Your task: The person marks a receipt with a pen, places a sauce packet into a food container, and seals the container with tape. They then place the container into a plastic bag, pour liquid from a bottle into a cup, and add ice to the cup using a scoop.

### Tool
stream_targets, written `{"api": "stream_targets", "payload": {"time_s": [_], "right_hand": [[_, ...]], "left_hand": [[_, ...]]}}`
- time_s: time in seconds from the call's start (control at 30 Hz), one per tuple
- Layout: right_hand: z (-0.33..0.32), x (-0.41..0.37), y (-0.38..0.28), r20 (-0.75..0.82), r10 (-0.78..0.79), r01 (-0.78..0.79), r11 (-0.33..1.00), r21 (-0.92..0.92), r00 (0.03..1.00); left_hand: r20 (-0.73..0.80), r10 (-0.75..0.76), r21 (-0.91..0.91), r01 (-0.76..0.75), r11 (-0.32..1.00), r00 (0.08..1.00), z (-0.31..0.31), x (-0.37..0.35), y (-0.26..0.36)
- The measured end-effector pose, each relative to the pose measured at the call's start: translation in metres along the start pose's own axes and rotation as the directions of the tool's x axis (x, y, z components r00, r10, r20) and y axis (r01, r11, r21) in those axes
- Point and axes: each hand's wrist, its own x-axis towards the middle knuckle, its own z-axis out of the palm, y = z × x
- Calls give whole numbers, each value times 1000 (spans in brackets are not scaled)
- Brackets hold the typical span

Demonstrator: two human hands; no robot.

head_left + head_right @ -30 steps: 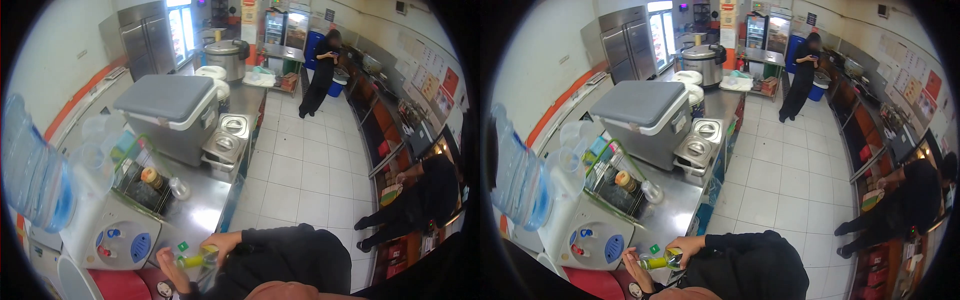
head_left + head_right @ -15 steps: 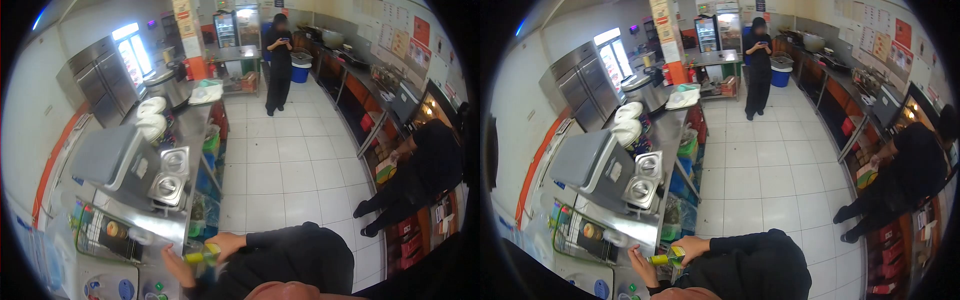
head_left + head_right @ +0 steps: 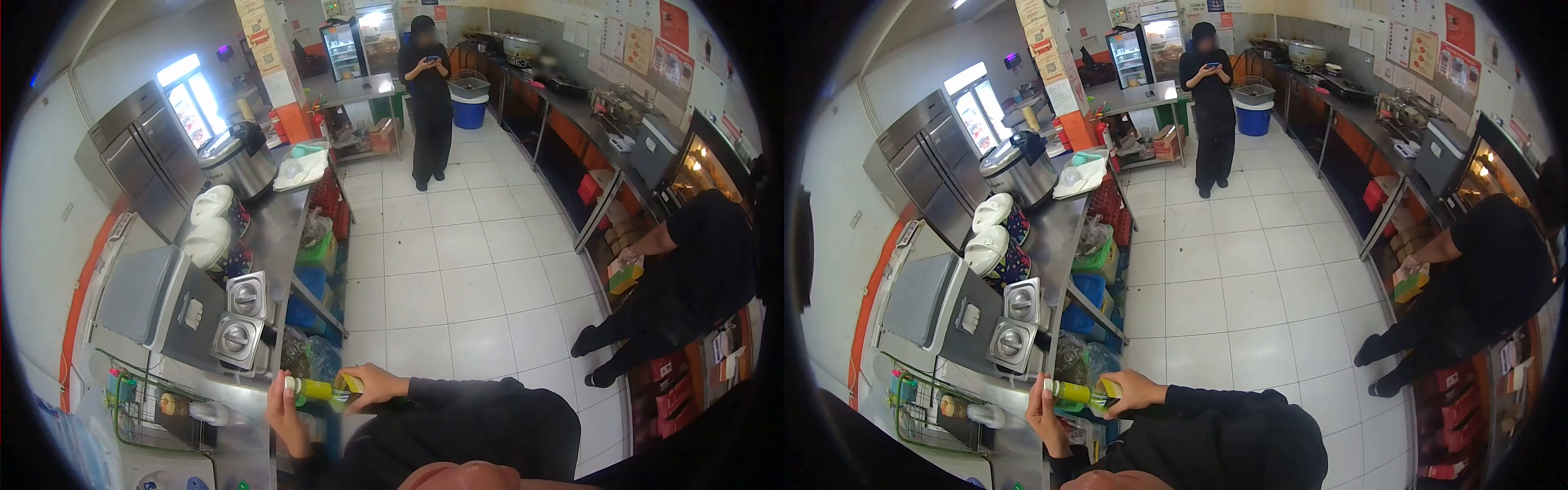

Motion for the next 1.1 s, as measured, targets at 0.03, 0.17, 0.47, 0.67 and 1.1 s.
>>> {"api": "stream_targets", "payload": {"time_s": [0.03, 0.17, 0.47, 0.67, 1.1], "right_hand": [[-4, -1, -1, 11, 7, -7, 1000, -16, 1000], [-10, -3, -9, 38, 37, -33, 995, -98, 999], [-9, -2, -8, 60, 52, -42, 988, -147, 997], [3, 10, -6, 108, 30, -19, 994, -103, 994], [120, 92, -54, 372, -138, 84, 984, 159, 918]], "left_hand": [[-51, -23, -15, 22, 1000, 998, 3, 0, -2], [-289, -92, 37, 107, 994, 953, 14, -5, -6], [-475, -94, 13, 113, 993, 875, 29, -6, 3], [-339, -72, -123, 32, 992, 938, 7, -14, -8], [-567, 45, -186, -181, 966, 822, -114, -29, -8]]}}
